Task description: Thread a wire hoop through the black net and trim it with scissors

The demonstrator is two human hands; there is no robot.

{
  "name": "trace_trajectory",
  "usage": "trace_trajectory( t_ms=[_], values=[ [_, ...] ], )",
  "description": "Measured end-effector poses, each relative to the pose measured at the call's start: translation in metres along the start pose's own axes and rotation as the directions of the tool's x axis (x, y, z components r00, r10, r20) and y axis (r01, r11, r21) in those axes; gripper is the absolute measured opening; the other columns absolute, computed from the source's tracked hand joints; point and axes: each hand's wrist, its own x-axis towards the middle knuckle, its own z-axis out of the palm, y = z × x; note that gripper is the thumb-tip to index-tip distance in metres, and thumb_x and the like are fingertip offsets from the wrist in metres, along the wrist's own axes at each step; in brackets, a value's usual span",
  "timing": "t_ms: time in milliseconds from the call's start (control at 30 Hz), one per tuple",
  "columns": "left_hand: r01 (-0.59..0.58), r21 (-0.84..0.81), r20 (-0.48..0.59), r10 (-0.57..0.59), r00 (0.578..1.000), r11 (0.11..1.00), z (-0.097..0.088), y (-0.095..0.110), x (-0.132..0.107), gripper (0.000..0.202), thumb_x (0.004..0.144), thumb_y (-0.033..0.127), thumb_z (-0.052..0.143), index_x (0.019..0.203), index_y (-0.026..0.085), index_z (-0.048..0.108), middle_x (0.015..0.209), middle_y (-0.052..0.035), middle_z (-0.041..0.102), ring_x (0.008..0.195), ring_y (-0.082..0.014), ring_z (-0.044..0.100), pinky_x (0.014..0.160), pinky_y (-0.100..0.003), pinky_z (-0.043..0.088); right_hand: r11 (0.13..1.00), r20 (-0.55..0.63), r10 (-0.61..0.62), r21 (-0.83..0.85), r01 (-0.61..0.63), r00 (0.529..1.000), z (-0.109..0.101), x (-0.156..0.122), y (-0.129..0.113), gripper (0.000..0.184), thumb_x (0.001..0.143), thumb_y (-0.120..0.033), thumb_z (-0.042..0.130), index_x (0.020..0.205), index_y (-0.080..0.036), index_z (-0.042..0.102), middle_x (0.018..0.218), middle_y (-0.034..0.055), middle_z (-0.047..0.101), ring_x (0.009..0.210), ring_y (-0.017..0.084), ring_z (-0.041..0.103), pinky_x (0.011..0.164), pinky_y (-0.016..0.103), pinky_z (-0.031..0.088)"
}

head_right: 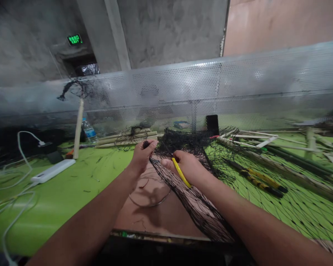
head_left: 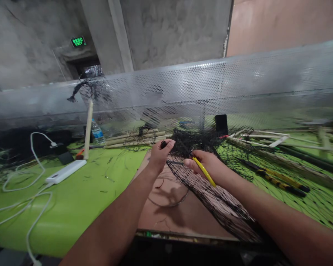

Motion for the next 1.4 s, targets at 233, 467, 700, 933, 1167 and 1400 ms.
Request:
trace_trajectory(
  t_ms=[233,467,700,933,1167,1400],
  values=[
    [-0.187,0.168,0.210,0.150,0.966,0.968,0.000,0.007,-0.008,0.017,0.078,0.030,0.061,0.075,0.014,0.067,0.071,-0.0011,0.060,0.071,-0.0118,0.052,0.068,-0.023,0.041,0.998,0.015,-0.016,0.056,0.015,1.000,0.004,0.000,0.002,0.039,0.079,-0.056,0.053,0.068,-0.019,0.045,0.057,-0.0019,0.049,0.053,0.012,0.050,0.046,0.022,0.030],
    [-0.219,0.202,0.252,0.165,0.954,0.955,0.001,0.008,-0.010,0.018,0.078,0.033,0.061,0.076,0.016,0.066,0.071,-0.0006,0.060,0.069,-0.0123,0.052,0.067,-0.023,0.040,0.985,0.030,-0.033,0.173,0.028,0.999,0.004,-0.004,-0.001,0.040,0.080,-0.056,0.052,0.066,-0.020,0.041,0.054,-0.0039,0.045,0.049,0.011,0.046,0.044,0.021,0.029],
    [-0.213,0.184,0.262,0.161,0.951,0.959,0.001,0.006,-0.010,0.018,0.078,0.033,0.062,0.076,0.016,0.066,0.072,-0.0013,0.061,0.071,-0.0129,0.053,0.068,-0.024,0.042,0.968,0.044,-0.003,0.251,-0.008,0.999,0.005,-0.005,-0.003,0.039,0.079,-0.054,0.053,0.064,-0.020,0.039,0.050,-0.0058,0.041,0.042,0.009,0.042,0.040,0.020,0.026],
    [-0.204,0.191,0.273,0.148,0.951,0.960,0.000,0.005,-0.009,0.018,0.078,0.033,0.062,0.078,0.016,0.067,0.077,-0.0021,0.063,0.072,-0.0128,0.054,0.069,-0.024,0.042,0.962,0.058,0.028,0.271,-0.043,0.998,0.003,-0.004,0.000,0.039,0.075,-0.053,0.057,0.062,-0.021,0.039,0.046,-0.0069,0.039,0.037,0.009,0.043,0.036,0.019,0.026],
    [-0.166,0.153,0.250,0.125,0.960,0.974,0.001,0.004,-0.009,0.020,0.078,0.034,0.062,0.077,0.016,0.068,0.073,-0.0016,0.061,0.071,-0.0125,0.052,0.067,-0.024,0.041,0.932,-0.007,0.089,0.352,-0.081,0.996,-0.001,-0.004,-0.006,0.043,0.074,-0.058,0.057,0.060,-0.021,0.040,0.041,-0.0071,0.038,0.033,0.009,0.041,0.032,0.020,0.027],
    [-0.030,0.051,0.176,0.020,0.984,0.998,-0.001,-0.008,-0.004,0.042,0.063,0.031,0.077,0.102,0.019,0.068,0.067,0.0035,0.051,0.061,-0.0085,0.045,0.060,-0.022,0.036,0.894,-0.306,0.130,0.448,0.022,0.943,-0.015,-0.005,-0.012,0.047,0.081,-0.063,0.048,0.061,-0.022,0.038,0.042,-0.0042,0.043,0.034,0.009,0.042,0.034,0.021,0.031]
  ],
)
